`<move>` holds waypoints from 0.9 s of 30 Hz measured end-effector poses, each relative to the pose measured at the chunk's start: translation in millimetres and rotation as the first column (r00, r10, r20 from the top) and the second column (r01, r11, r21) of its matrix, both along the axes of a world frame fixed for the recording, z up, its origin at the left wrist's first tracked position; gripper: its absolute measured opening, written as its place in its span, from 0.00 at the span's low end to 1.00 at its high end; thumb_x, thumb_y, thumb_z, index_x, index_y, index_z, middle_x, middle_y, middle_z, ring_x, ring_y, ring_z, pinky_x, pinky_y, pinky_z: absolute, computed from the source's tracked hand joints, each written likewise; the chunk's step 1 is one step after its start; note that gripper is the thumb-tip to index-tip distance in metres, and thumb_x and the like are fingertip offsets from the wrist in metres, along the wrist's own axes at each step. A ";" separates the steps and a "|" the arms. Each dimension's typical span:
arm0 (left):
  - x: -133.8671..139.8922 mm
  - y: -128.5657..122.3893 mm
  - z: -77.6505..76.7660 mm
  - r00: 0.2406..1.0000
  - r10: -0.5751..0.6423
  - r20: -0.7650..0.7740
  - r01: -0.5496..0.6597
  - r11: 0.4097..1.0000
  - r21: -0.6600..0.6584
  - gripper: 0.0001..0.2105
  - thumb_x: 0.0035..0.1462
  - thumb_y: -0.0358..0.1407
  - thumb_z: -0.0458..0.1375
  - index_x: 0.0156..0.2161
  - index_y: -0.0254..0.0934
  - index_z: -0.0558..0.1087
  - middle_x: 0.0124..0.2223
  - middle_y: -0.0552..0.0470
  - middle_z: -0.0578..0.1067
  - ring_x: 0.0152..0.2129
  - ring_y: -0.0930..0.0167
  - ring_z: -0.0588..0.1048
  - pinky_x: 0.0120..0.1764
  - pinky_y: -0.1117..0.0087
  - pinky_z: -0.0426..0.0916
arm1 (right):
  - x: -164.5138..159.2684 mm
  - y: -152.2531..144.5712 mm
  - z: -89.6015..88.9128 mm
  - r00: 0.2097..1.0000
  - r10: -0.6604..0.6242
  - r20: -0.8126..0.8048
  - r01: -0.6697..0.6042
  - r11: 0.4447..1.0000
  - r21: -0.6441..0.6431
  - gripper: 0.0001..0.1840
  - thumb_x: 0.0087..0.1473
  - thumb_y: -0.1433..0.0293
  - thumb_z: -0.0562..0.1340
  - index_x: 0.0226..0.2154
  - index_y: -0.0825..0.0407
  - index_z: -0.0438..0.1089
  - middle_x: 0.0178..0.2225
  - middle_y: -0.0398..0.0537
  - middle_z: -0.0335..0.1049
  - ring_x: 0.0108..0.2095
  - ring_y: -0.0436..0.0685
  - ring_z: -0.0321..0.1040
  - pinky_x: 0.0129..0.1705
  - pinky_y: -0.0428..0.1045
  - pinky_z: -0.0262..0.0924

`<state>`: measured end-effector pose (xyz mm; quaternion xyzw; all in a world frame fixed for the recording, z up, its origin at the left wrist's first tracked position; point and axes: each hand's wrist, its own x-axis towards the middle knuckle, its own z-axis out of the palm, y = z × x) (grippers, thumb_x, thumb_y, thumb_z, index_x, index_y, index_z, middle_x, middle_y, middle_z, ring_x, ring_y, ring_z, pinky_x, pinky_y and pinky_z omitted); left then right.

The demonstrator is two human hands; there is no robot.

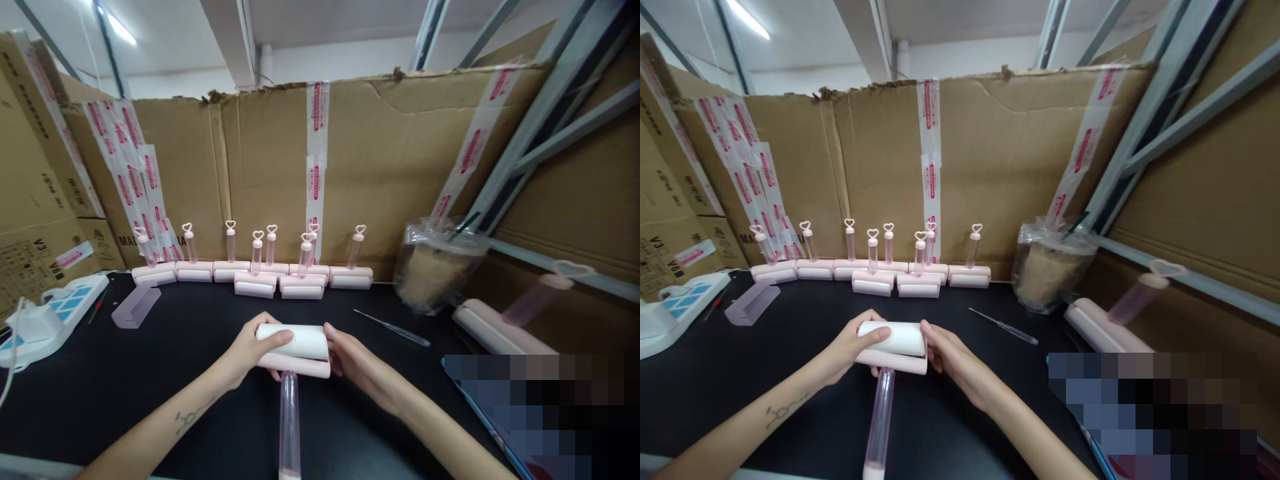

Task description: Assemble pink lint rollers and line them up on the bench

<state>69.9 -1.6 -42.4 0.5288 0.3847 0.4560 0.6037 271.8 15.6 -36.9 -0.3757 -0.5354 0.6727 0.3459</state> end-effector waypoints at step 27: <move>-6.5 3.0 5.7 0.997 -0.039 0.062 0.041 0.999 -0.026 0.17 0.47 0.40 0.63 0.32 0.36 0.58 0.29 0.55 0.71 0.19 0.71 0.74 0.15 0.73 0.70 | -10.5 6.2 -11.0 0.885 -0.148 -0.442 -0.102 0.864 -0.493 0.08 0.42 0.71 0.65 0.23 0.53 0.64 0.15 0.37 0.60 0.14 0.43 0.50 0.13 0.39 0.36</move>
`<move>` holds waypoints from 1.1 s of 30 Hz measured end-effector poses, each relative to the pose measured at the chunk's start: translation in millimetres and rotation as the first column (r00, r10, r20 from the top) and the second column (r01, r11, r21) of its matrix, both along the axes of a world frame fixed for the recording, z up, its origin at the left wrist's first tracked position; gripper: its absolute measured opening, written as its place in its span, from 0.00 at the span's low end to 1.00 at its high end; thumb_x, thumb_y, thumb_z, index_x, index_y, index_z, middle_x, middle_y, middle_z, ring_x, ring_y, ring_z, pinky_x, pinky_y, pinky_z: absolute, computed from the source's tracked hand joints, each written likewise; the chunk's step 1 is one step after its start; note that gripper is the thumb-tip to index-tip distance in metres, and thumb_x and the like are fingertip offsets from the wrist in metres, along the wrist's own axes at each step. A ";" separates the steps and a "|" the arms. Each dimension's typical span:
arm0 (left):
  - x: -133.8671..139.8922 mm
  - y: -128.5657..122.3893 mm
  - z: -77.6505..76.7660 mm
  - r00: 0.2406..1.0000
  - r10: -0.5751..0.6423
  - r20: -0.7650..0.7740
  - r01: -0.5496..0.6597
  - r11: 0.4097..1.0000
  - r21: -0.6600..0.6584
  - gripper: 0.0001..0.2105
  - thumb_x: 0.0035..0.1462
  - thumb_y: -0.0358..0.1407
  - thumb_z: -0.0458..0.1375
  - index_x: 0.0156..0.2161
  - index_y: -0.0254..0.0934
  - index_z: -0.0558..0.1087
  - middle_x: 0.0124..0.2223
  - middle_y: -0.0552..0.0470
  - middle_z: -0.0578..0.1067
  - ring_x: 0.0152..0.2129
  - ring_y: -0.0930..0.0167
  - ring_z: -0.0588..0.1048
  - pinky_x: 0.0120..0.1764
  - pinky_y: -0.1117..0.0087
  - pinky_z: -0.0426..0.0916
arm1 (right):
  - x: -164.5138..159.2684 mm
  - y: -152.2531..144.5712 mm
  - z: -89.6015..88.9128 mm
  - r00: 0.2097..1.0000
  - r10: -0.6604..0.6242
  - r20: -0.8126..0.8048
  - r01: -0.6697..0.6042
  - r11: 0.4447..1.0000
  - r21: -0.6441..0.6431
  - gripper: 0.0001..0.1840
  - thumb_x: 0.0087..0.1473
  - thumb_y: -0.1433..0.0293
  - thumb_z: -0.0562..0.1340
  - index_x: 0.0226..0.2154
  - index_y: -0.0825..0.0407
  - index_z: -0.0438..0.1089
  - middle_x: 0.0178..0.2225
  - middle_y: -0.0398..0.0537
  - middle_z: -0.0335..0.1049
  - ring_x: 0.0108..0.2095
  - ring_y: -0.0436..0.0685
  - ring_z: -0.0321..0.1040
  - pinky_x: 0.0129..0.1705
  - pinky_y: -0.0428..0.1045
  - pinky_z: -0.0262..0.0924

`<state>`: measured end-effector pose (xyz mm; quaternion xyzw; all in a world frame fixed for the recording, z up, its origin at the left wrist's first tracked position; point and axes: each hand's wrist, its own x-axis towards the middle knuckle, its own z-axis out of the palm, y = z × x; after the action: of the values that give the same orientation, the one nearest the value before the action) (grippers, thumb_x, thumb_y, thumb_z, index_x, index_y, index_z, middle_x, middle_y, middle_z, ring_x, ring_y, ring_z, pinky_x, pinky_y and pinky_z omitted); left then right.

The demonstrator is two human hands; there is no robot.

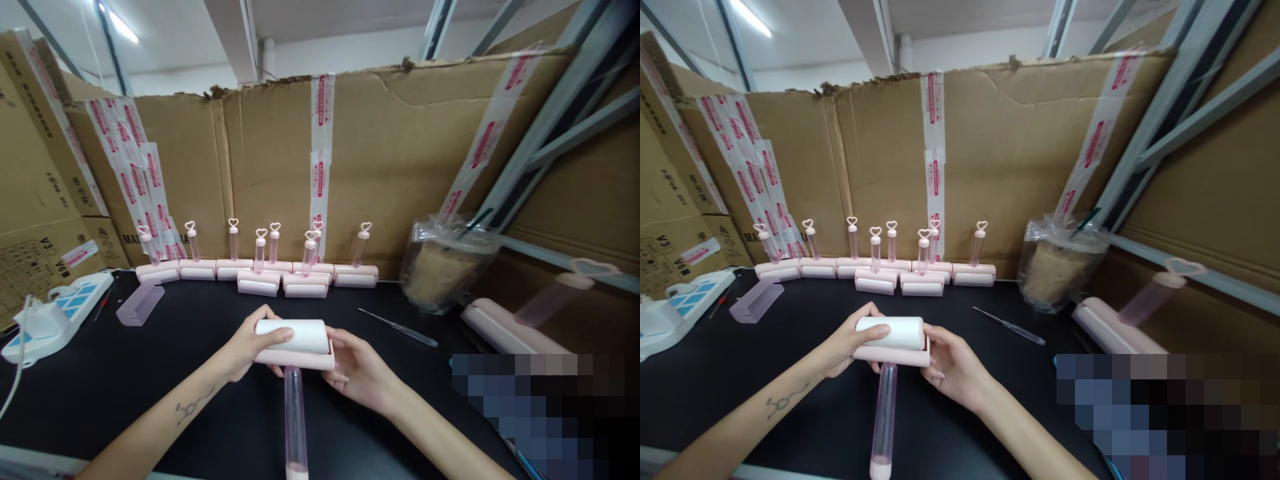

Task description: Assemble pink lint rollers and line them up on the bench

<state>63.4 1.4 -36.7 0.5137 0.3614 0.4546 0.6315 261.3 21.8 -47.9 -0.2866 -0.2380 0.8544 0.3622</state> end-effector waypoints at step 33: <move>-3.4 -1.9 3.0 0.997 -0.057 -0.047 0.057 0.998 0.015 0.18 0.45 0.41 0.64 0.32 0.37 0.58 0.29 0.55 0.69 0.20 0.74 0.72 0.12 0.78 0.67 | -1.9 -7.6 2.8 0.988 -0.012 0.151 -0.004 0.994 0.110 0.16 0.40 0.60 0.69 0.27 0.50 0.65 0.16 0.36 0.57 0.16 0.45 0.49 0.16 0.43 0.37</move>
<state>60.0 -0.5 -33.6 0.5392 0.3574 0.4273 0.6316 259.4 14.3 -45.1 -0.3309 -0.3109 0.8150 0.3599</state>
